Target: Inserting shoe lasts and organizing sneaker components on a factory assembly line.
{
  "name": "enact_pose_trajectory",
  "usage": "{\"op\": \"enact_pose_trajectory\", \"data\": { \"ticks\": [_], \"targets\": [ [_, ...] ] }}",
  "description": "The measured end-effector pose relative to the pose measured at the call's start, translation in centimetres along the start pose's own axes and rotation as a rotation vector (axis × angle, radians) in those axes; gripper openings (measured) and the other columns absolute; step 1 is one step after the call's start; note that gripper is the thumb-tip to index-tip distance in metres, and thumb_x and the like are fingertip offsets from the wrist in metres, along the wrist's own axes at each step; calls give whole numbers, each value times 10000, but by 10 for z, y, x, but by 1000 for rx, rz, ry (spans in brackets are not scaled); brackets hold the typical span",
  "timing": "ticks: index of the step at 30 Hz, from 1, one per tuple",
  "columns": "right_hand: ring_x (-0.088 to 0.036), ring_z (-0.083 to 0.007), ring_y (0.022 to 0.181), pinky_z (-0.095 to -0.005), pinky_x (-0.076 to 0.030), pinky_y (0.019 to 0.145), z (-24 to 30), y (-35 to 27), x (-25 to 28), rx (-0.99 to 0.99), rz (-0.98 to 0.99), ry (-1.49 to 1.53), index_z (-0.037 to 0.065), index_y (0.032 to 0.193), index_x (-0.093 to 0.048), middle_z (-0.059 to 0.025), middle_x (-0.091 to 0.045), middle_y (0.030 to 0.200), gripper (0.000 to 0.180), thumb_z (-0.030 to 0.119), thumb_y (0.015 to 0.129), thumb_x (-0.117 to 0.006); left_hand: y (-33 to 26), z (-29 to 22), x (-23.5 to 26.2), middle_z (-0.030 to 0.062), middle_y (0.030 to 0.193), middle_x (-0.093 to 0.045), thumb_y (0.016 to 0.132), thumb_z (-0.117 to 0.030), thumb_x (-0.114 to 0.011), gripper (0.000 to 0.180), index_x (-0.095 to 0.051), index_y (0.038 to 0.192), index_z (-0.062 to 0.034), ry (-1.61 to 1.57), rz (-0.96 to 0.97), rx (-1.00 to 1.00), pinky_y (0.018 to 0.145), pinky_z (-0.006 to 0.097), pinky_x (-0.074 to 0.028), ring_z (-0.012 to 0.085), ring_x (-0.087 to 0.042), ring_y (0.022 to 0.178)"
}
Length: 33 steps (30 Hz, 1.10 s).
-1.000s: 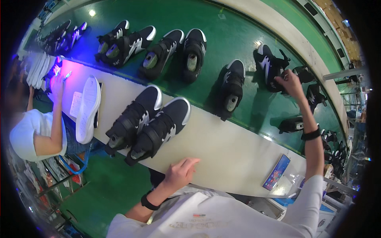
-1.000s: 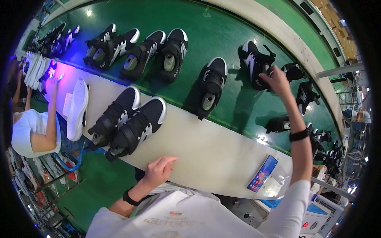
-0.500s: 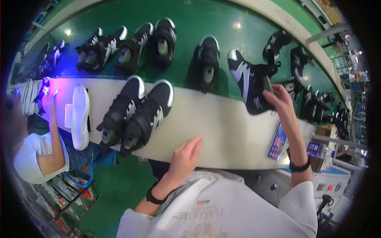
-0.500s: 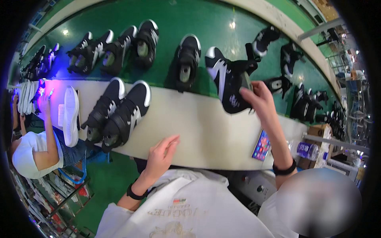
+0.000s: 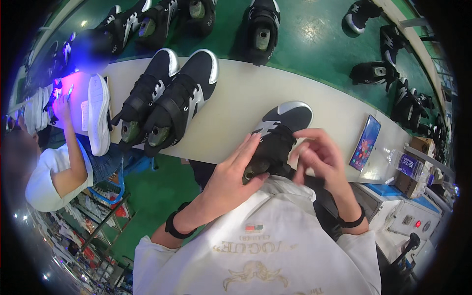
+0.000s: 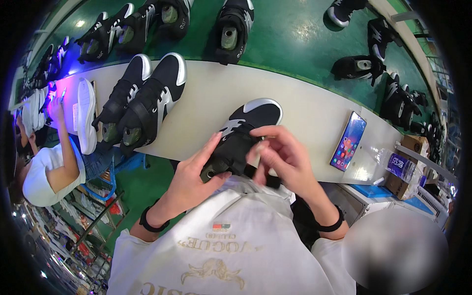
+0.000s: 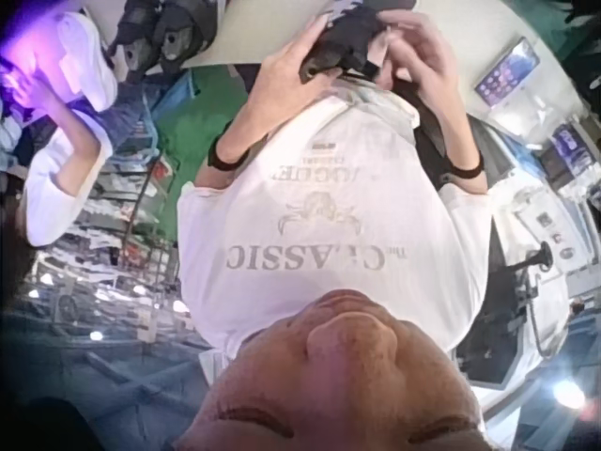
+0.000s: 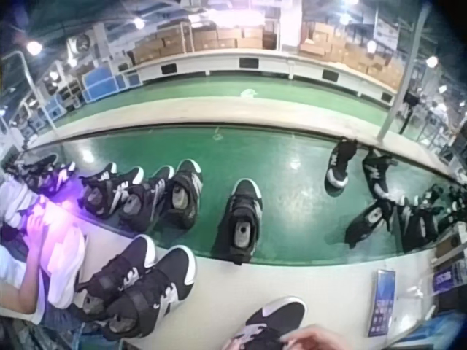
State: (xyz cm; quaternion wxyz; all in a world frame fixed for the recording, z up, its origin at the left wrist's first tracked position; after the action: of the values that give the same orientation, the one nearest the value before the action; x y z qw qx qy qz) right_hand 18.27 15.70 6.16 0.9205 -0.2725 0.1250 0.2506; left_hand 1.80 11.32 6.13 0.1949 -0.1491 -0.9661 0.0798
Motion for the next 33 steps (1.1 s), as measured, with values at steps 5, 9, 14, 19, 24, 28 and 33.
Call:
{"op": "enact_pose_trajectory", "data": {
  "ticks": [5, 9, 14, 19, 24, 28, 33],
  "targets": [
    [-666, -168, 745, -293, -527, 631, 0, 4, -16, -19, 53, -476, 19, 1313, -572, -99, -649, 931, 471, 267, 931, -691, 3, 5, -2, 332, 1476, -379, 842, -174, -747, 795, -327, 1474, 61, 56, 36, 1, 1138, 454, -352, 431, -361, 1411],
    [-514, -362, 1223, -458, -439, 1005, 35, 8, -62, 606, 137, -1184, 25, 1318, -582, -211, -513, 1315, 671, 475, 834, -698, 9, 2, -9, 329, 1520, -300, 836, -261, -753, 844, -314, 1473, 78, 230, 116, -80, 1161, 485, -308, 444, -306, 1433],
    [-629, -345, 1078, -490, -403, 1072, 4, 30, -51, 399, 98, -419, -45, 974, -666, -185, -693, 1068, 431, 335, 1029, -472, 9, 10, -13, 241, 1541, -338, 764, -203, -787, 853, -362, 1474, 8, 212, 43, -63, 1147, 435, -353, 400, -332, 1427],
    [-607, -267, 952, -423, -402, 1010, 20, 20, -60, 542, -17, -461, -40, 811, -619, -175, -689, 940, 500, 333, 1051, -388, 25, 17, -34, 229, 1585, -268, 824, -219, -752, 852, -304, 1513, 8, 123, -65, -180, 1207, 461, -243, 391, -194, 1495],
    [-572, -322, 1195, -418, -402, 1053, 34, 40, -34, 477, -15, -749, -48, 1241, -632, -202, -620, 1255, 561, 427, 1008, -447, 52, 29, -13, 255, 1626, -117, 803, -312, -808, 988, -233, 1550, -16, -86, 178, -6, 1234, 450, -139, 365, -83, 1524],
    [-580, -332, 1177, -418, -412, 1040, 32, 35, -17, 429, -31, -795, -60, 1253, -616, -214, -618, 1252, 555, 400, 969, -492, 64, 43, -8, 200, 1635, -169, 883, -349, -729, 817, -325, 1537, -72, -373, 302, -76, 1219, 421, -190, 317, -177, 1513],
    [-610, -342, 1097, -418, -445, 986, 43, 38, -22, 486, 3, -848, -61, 1187, -636, -204, -654, 1177, 525, 400, 970, -508, 69, 37, 10, 122, 1475, -511, 974, -266, -613, 476, -551, 1398, -60, -112, 113, -297, 1107, 406, -395, 315, -497, 1336]
  ]
}}
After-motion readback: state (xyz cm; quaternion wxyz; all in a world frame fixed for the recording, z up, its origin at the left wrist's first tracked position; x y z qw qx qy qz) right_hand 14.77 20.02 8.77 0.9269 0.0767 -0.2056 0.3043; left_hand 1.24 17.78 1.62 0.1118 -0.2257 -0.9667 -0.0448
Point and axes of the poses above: each hand's wrist, its own y-axis towards the middle knuckle, its own x-axis out of the back of the hand, z = x × y, the point moved 9 cm from there along y, towards the middle knuckle
